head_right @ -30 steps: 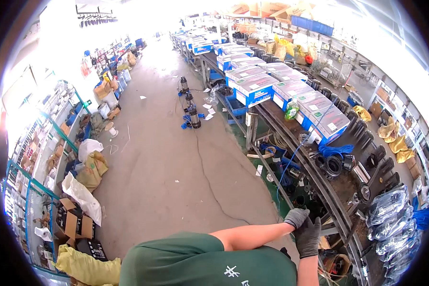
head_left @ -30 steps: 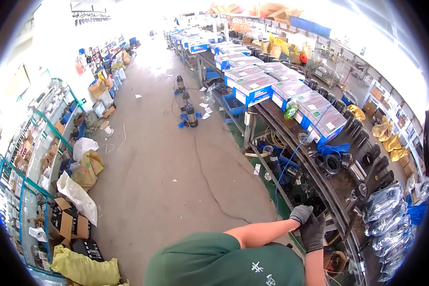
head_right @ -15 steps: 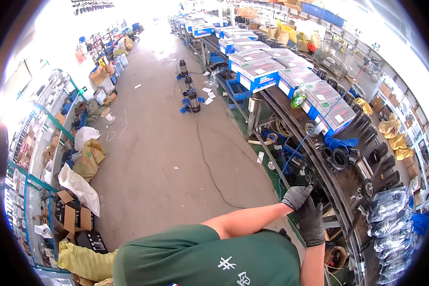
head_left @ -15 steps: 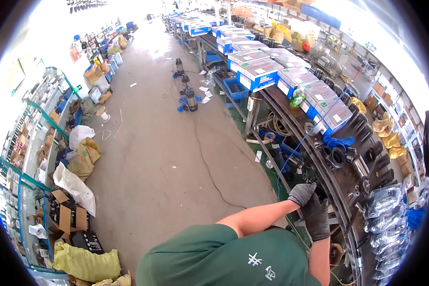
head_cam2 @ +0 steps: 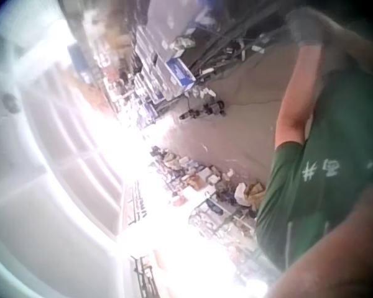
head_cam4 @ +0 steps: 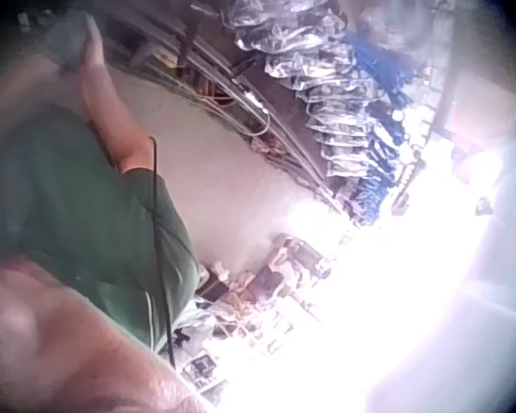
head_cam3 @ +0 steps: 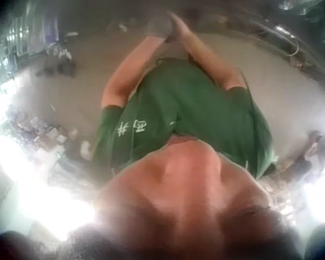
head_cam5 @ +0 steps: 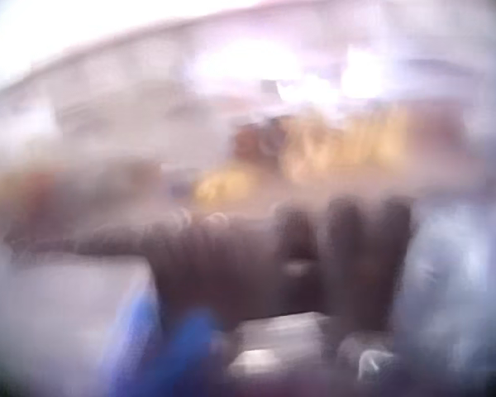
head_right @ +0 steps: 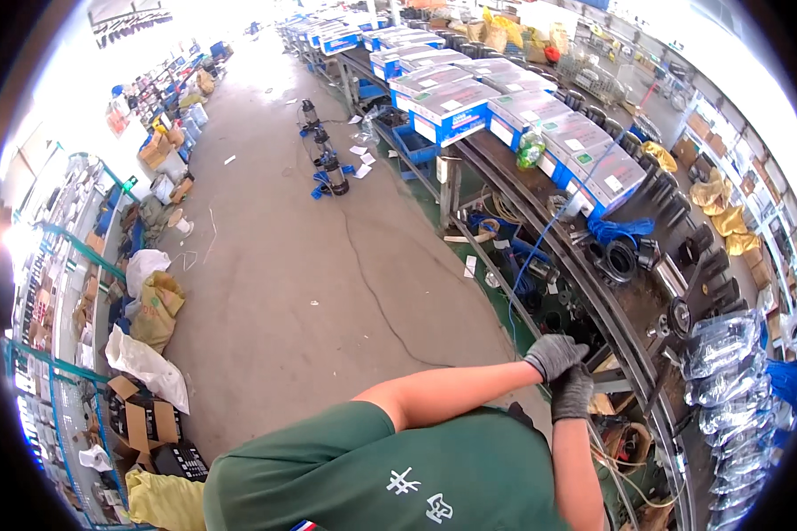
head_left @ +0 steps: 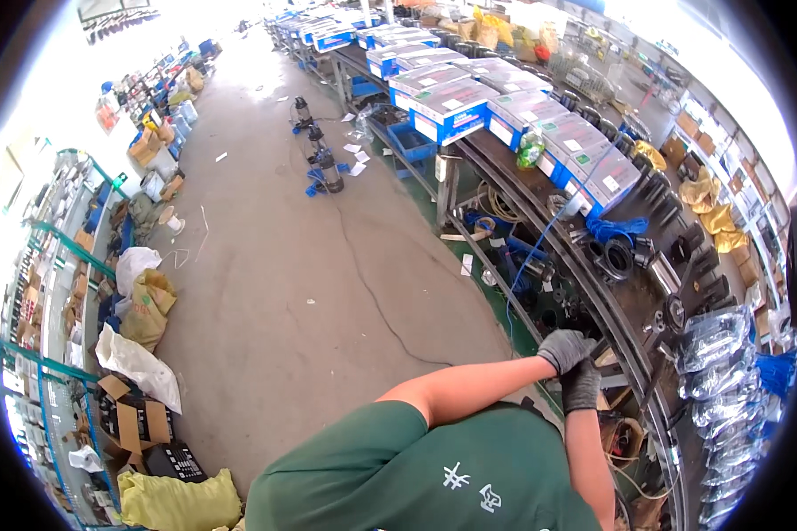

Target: The person assembles components of a water pump on a metal table, using a hammer to seat parts and an air-powered tool to tighten a central fitting.

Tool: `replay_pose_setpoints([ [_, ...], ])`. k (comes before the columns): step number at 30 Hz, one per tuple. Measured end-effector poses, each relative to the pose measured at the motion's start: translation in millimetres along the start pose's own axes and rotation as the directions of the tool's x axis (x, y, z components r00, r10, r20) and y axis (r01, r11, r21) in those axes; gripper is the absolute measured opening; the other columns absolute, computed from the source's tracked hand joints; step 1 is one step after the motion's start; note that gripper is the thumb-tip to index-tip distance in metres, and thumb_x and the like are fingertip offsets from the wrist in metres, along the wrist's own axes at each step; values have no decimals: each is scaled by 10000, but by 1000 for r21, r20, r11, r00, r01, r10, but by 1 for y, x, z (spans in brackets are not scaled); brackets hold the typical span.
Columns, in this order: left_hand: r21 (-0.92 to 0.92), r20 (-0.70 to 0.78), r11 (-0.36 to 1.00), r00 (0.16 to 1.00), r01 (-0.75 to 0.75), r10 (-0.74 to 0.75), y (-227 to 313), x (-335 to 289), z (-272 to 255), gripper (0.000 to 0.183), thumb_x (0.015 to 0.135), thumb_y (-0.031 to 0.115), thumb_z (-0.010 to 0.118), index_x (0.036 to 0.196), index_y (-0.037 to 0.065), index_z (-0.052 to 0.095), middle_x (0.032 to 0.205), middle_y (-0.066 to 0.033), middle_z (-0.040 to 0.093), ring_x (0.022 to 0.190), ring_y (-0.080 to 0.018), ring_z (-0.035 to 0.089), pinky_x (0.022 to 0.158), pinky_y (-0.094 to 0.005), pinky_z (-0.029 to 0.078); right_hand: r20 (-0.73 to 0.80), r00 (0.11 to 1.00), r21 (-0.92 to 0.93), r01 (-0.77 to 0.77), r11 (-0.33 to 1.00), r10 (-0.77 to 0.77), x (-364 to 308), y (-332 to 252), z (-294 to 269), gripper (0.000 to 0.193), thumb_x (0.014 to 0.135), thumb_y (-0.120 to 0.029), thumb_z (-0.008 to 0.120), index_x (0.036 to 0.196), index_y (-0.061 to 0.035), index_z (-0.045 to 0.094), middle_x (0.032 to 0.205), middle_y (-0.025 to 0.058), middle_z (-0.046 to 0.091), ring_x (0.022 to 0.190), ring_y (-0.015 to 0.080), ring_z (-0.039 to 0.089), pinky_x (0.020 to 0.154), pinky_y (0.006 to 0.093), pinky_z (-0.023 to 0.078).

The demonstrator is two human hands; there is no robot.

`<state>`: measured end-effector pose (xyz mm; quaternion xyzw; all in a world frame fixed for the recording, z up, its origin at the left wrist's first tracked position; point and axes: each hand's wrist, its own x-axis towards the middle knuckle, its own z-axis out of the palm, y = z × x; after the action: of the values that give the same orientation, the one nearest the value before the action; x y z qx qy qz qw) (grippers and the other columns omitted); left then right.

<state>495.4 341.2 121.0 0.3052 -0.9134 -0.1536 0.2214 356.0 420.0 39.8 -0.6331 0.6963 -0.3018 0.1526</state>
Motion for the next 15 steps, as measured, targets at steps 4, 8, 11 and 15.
replay_pose_setpoints([
  [4, 129, 33, 945, 952, 299, -306, -61, 14, 46, 268, 936, 236, 536, 833, 148, 768, 876, -148, 758, 804, -348, 740, 648, -492, 568, 325, 932, 615, -81, 784, -159, 17, -37, 0, 453, 1116, -216, 423, 1508, 8, 462, 1542, 133, 505, 1393, 198, 502, 1185, 317, 403],
  [8, 226, 77, 909, 923, 351, -376, -109, 9, 70, 339, 1010, 334, 474, 919, 152, 745, 896, -131, 750, 813, -351, 731, 737, -502, 567, 340, 934, 343, -10, 939, -114, 23, -82, -32, 515, 1110, -237, 411, 1572, -12, 375, 1633, 159, 383, 1508, 251, 357, 1243, 338, 284],
  [11, 289, 183, 854, 851, 432, -492, -142, 28, 55, 315, 1014, 353, 493, 989, 167, 745, 931, -122, 756, 841, -323, 731, 760, -472, 565, 372, 889, 163, 220, 962, -266, 3, -89, -105, 546, 1083, -247, 462, 1570, -14, 375, 1588, 175, 433, 1462, 271, 407, 1201, 368, 328],
  [15, 27, 389, 887, 812, 462, -435, -168, 81, 21, 304, 1020, 379, 518, 1082, 186, 745, 978, -109, 764, 878, -286, 732, 791, -432, 562, 314, 949, 691, -240, 681, 16, -4, -40, -182, 615, 1052, -321, 545, 1564, -24, 376, 1492, 152, 547, 1335, 254, 541, 1105, 397, 435],
])
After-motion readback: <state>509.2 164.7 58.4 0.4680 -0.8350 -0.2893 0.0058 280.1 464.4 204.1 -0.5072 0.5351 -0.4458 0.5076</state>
